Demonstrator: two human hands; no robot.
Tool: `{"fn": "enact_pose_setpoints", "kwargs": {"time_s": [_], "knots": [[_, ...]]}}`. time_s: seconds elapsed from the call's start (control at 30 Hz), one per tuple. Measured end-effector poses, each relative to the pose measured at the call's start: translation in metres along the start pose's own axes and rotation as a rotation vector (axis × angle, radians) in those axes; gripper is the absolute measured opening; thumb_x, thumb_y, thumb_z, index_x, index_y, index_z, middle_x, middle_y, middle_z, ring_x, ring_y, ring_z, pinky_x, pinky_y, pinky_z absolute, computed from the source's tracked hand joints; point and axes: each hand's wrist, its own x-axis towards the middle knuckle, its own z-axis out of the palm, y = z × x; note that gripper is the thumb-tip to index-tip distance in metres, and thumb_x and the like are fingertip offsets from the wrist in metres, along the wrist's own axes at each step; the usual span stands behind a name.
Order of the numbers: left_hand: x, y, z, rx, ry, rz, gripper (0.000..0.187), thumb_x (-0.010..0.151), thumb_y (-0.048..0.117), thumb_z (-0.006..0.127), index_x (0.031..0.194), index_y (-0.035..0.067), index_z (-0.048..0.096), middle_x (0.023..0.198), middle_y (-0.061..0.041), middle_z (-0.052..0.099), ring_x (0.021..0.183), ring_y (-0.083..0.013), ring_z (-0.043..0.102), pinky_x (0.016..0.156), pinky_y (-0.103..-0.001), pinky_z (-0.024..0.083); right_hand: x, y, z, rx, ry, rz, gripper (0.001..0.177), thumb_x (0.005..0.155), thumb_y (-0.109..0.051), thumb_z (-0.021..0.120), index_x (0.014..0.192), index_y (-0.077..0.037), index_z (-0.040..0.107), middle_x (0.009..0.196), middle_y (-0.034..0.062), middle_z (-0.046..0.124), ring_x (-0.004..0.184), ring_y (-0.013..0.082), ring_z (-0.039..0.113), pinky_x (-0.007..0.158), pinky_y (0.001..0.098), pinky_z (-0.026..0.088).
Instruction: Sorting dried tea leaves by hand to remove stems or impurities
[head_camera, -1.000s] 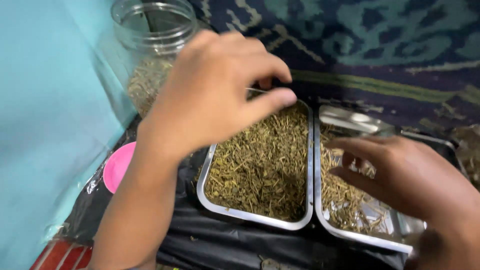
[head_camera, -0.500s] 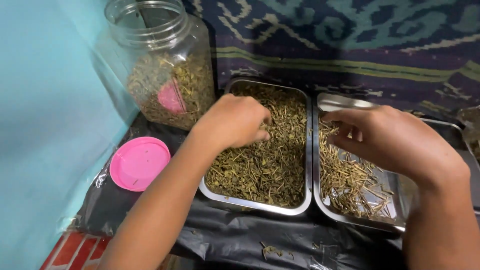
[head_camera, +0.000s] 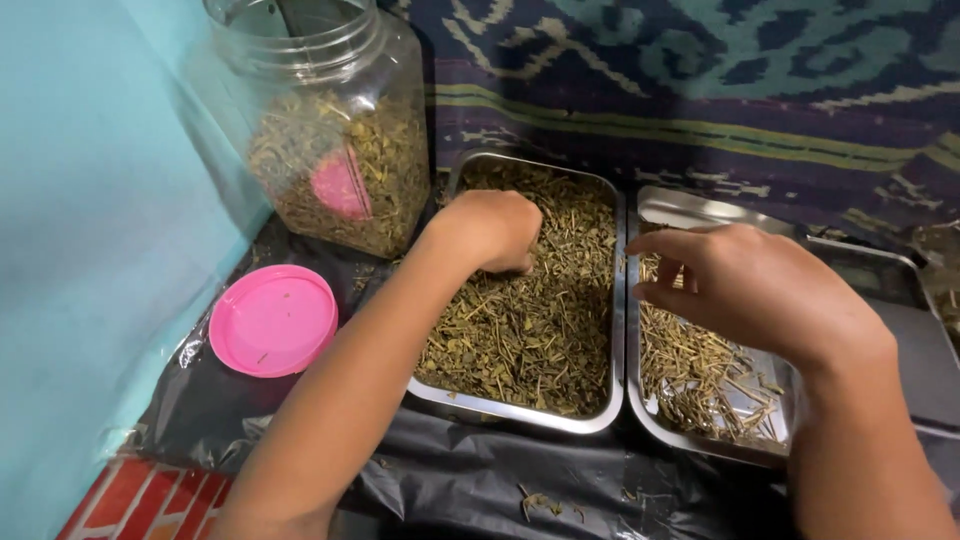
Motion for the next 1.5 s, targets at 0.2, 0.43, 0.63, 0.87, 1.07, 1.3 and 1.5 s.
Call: {"fn": "enact_pose_setpoints", "kwargs": {"time_s": [0.2, 0.43, 0.63, 0.87, 1.07, 1.3, 1.5], "knots": [[-0.015, 0.0, -0.013, -0.019, -0.01, 0.004, 0.027, 0.097, 0.024, 0.071, 0.105, -0.001, 0.066, 0.111, -0.013, 0.068, 0.076, -0.0276, 0.067, 0.071, -0.041, 0.059, -0.017, -0.007, -0.009, -0.033, -0.011, 0.058, 0.052, 0.087, -0.053, 0.064, 0.138, -0.046, 0.055, 0.098, -0.0049, 0.081, 0.08, 0.0218, 0.079, 0.072, 0.0394, 0.058], [-0.048, 0.008, -0.031, -0.197, 0.07, 0.132, 0.023, 0.096, 0.024, 0.067, 0.112, 0.009, 0.075, 0.116, -0.01, 0.073, 0.084, -0.0298, 0.072, 0.075, -0.045, 0.055, -0.015, -0.003, 0.011, -0.018, 0.158, -0.184, 0.046, 0.086, -0.049, 0.068, 0.131, -0.039, 0.064, 0.083, -0.0029, 0.082, 0.067, 0.0258, 0.077, 0.062, 0.0443, 0.057], [-0.051, 0.008, -0.032, -0.243, 0.203, 0.356, 0.039, 0.093, 0.022, 0.064, 0.131, 0.017, 0.067, 0.131, -0.004, 0.069, 0.106, -0.0254, 0.069, 0.081, -0.044, 0.054, -0.01, -0.005, 0.019, -0.077, 0.469, -0.275, 0.041, 0.086, -0.051, 0.07, 0.119, -0.027, 0.071, 0.071, 0.002, 0.077, 0.066, 0.0293, 0.073, 0.053, 0.047, 0.053], [-0.056, 0.018, -0.03, -0.386, 0.173, 0.414, 0.037, 0.092, 0.011, 0.065, 0.126, 0.02, 0.057, 0.12, -0.007, 0.067, 0.09, -0.025, 0.068, 0.069, -0.04, 0.048, -0.007, -0.009, 0.023, -0.024, 0.679, -0.49, 0.025, 0.088, -0.033, 0.076, 0.107, -0.017, 0.071, 0.071, 0.002, 0.071, 0.057, 0.0277, 0.066, 0.045, 0.0429, 0.046], [-0.066, 0.023, -0.034, -0.39, 0.166, 0.418, 0.057, 0.09, 0.006, 0.062, 0.143, 0.024, 0.049, 0.118, -0.01, 0.067, 0.087, -0.0286, 0.068, 0.063, -0.043, 0.047, -0.008, -0.012, 0.016, -0.007, 0.747, -0.589, 0.022, 0.087, -0.026, 0.077, 0.108, -0.02, 0.072, 0.091, 0.0027, 0.076, 0.068, 0.0269, 0.069, 0.053, 0.0407, 0.05], [-0.065, 0.023, -0.034, -0.394, 0.141, 0.43, 0.053, 0.088, 0.003, 0.059, 0.137, 0.022, 0.056, 0.129, -0.009, 0.068, 0.095, -0.0278, 0.07, 0.062, -0.042, 0.05, -0.004, -0.014, 0.02, -0.013, 0.669, -0.679, 0.023, 0.089, -0.021, 0.073, 0.112, -0.023, 0.07, 0.088, 0.0066, 0.074, 0.059, 0.0308, 0.066, 0.046, 0.0442, 0.046], [-0.06, 0.022, -0.033, -0.384, 0.157, 0.49, 0.058, 0.088, 0.012, 0.066, 0.144, 0.018, 0.051, 0.133, -0.01, 0.067, 0.102, -0.0273, 0.071, 0.071, -0.042, 0.056, -0.005, -0.011, 0.013, 0.054, 0.767, -0.787, 0.011, 0.092, -0.019, 0.074, 0.099, -0.012, 0.077, 0.079, 0.0059, 0.074, 0.064, 0.0264, 0.068, 0.051, 0.0411, 0.048]]}}
